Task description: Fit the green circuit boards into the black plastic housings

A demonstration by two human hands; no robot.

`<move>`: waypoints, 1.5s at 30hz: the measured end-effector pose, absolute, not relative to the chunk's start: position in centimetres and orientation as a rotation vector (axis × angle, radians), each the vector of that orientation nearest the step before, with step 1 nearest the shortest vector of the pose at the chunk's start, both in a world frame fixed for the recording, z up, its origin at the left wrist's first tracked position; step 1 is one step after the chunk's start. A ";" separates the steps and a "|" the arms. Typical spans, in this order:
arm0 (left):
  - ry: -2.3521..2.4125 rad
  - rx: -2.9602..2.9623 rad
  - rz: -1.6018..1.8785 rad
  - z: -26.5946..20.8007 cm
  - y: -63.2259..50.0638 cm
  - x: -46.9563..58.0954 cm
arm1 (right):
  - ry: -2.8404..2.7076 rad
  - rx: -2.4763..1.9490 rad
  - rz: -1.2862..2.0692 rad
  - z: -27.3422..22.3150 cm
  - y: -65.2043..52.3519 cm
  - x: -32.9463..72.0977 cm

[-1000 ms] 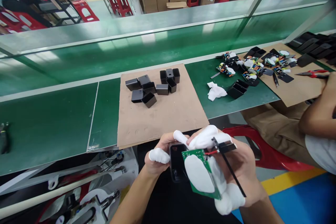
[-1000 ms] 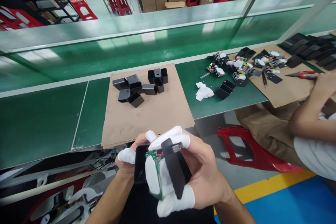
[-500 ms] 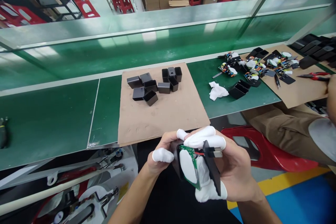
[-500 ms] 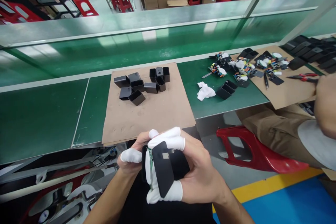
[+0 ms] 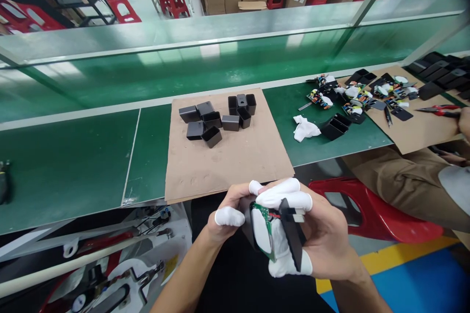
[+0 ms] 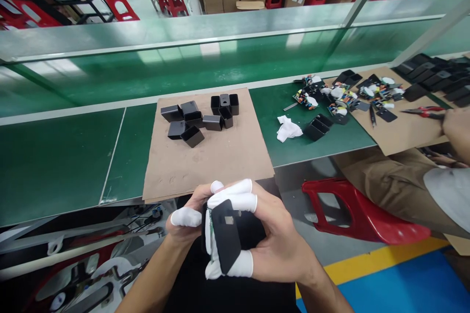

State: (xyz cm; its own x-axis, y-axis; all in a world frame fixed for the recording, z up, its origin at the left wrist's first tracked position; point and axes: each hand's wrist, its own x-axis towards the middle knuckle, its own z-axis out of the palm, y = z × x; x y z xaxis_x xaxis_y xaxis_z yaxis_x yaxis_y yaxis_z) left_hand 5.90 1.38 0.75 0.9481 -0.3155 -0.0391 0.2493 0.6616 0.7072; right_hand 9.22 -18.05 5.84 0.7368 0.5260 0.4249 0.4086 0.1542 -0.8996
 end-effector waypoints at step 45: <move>0.296 0.933 0.014 -3.9 5.2 -3.8 | -0.794 -2.496 -0.223 1.7 -6.0 19.9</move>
State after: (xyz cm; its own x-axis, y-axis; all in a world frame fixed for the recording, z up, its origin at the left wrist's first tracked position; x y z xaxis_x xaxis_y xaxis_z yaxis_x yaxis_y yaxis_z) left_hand -3.76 5.17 -3.86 0.9595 0.1394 -0.2447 0.1153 0.5982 0.7930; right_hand 19.93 -5.95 1.67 0.8157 0.4951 0.2991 0.5784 -0.7003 -0.4183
